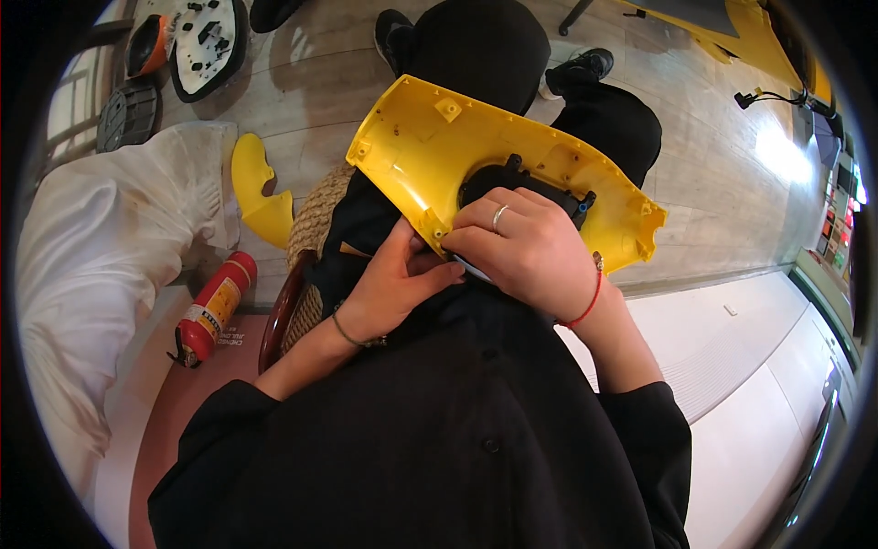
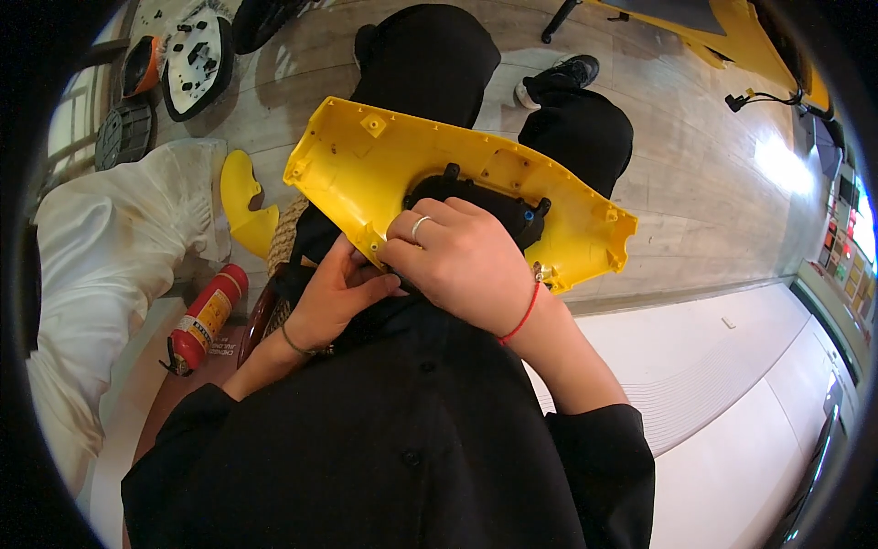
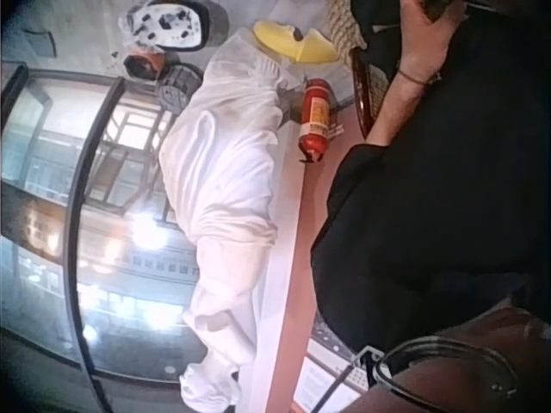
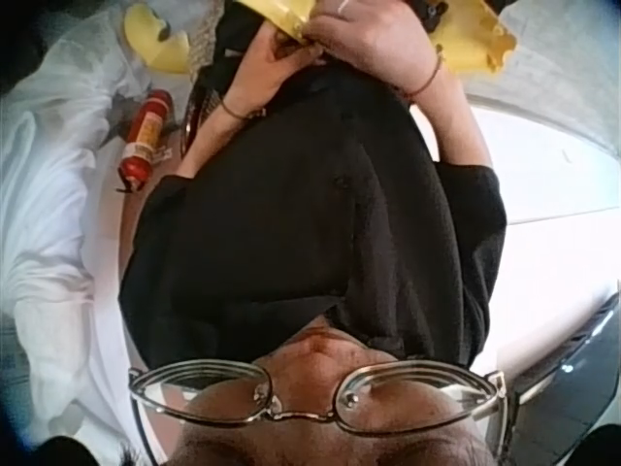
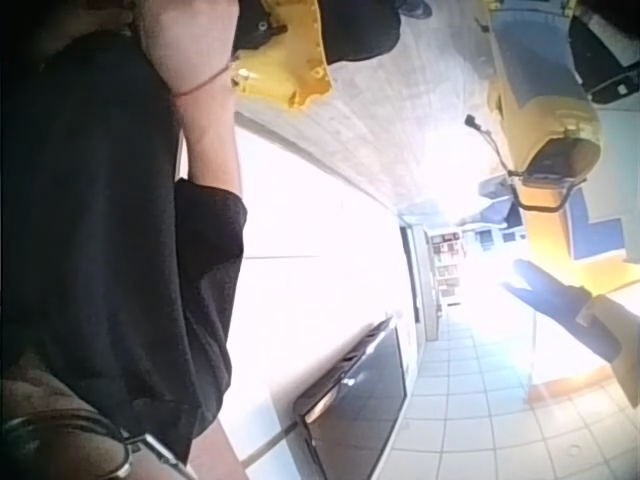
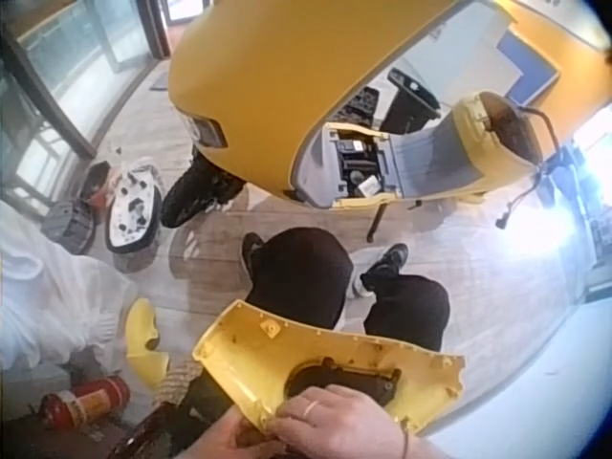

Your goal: Dismantling and reassembling a motorcycle fairing component using a drill.

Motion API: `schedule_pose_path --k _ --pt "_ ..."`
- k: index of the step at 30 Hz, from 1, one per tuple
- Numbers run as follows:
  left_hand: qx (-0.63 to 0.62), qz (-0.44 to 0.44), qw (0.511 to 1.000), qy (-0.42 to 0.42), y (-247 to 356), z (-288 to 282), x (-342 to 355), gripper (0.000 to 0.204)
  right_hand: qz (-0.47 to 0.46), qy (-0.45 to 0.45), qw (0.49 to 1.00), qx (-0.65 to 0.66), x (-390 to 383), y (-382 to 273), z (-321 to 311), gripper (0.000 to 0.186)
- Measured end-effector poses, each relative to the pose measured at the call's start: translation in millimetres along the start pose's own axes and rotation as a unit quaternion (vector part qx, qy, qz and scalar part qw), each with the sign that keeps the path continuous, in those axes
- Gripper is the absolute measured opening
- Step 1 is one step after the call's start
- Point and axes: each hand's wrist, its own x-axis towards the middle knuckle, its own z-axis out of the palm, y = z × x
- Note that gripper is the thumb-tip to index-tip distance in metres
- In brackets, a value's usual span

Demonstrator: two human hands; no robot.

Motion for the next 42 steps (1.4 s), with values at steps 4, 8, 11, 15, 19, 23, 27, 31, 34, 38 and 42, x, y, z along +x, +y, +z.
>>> schedule_pose_path --k 4,8,11,15,19,23,27,31,34,38,42 --pt "-0.011 -0.013 1.0 0.001 0 0 1 0.051 0.027 -0.038 0.998 -0.043 -2 0 -2 0.013" --pt "-0.007 -0.004 1.0 0.003 -1 2 0 0.05 0.012 -0.018 0.999 -0.031 -3 0 -2 0.012" --pt "-0.02 -0.006 1.0 0.007 0 2 0 0.049 0.012 -0.001 1.0 -0.009 -2 -3 -1 0.014" --pt "-0.021 -0.012 1.0 0.003 0 3 1 0.05 0.015 -0.021 0.999 -0.026 -2 1 2 0.014" --pt "-0.011 -0.016 1.0 0.005 1 3 -1 0.052 0.022 -0.01 1.0 -0.016 -4 0 4 0.013" --pt "0.017 -0.014 1.0 0.01 2 3 -2 0.052 0.016 0.01 1.0 0.024 -4 0 1 0.014" --pt "0.025 -0.011 1.0 0.009 -1 1 -1 0.053 0.015 0.006 1.0 0.007 -7 1 3 0.012" --pt "0.01 -0.017 1.0 0.01 0 4 0 0.052 0.029 0.017 0.999 -0.007 -14 1 12 0.013" --pt "0.013 -0.018 1.0 0.011 -1 3 0 0.052 0.044 -0.013 0.999 0.005 -13 0 12 0.016" --pt "0.026 -0.006 1.0 0.014 0 1 -5 0.047 0.058 0.011 0.997 0.043 -13 -3 9 0.018" --pt "0.06 0.045 0.992 0.105 14 -13 -9 0.04 0.111 0.065 0.989 0.071 -15 -7 3 0.019"
